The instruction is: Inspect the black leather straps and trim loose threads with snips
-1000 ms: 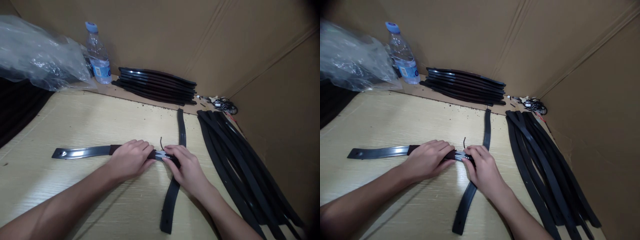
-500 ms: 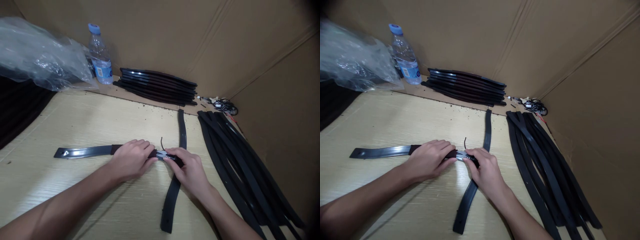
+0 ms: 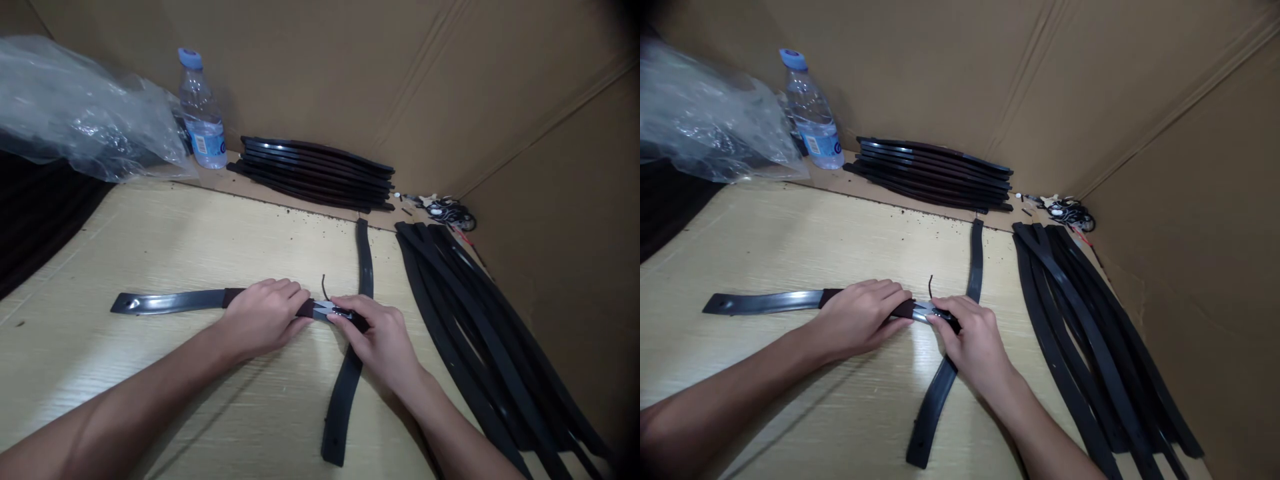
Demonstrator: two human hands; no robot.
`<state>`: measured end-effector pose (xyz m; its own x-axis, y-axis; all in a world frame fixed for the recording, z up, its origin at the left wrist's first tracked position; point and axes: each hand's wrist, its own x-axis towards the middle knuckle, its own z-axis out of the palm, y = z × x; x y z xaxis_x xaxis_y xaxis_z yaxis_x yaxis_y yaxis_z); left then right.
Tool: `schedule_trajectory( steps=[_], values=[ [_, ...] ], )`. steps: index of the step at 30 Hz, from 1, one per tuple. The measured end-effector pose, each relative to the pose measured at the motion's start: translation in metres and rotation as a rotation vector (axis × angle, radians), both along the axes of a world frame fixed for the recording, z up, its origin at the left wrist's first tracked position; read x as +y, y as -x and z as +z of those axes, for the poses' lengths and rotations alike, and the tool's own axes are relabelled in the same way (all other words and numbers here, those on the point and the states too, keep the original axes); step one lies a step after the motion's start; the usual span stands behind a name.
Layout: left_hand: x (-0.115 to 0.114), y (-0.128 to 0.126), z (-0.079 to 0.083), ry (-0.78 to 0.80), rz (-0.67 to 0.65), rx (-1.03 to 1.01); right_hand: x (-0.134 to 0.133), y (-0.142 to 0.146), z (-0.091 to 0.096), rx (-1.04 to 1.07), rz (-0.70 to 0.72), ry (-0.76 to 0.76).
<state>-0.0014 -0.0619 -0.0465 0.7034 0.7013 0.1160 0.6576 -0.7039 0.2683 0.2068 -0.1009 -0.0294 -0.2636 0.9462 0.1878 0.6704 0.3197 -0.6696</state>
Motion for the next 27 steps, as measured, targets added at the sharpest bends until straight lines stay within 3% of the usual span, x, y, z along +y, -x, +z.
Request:
schedule_trajectory(
  steps=[4,11,27],
  values=[
    [-0.0006,0.0004,0.0003,0.016,0.01,0.008,0.0033,-0.0079,0.0021,0.006,0.039,0.039],
    [-0.0011,0.0007,-0.0008,0.011,0.014,-0.032,0.0017,-0.0082,0.009,0.006,0.067,-0.027],
    [-0.0013,0.0001,-0.0016,-0.007,0.015,-0.017,0.0005,-0.006,0.002,0.036,0.122,-0.067]
  ],
)
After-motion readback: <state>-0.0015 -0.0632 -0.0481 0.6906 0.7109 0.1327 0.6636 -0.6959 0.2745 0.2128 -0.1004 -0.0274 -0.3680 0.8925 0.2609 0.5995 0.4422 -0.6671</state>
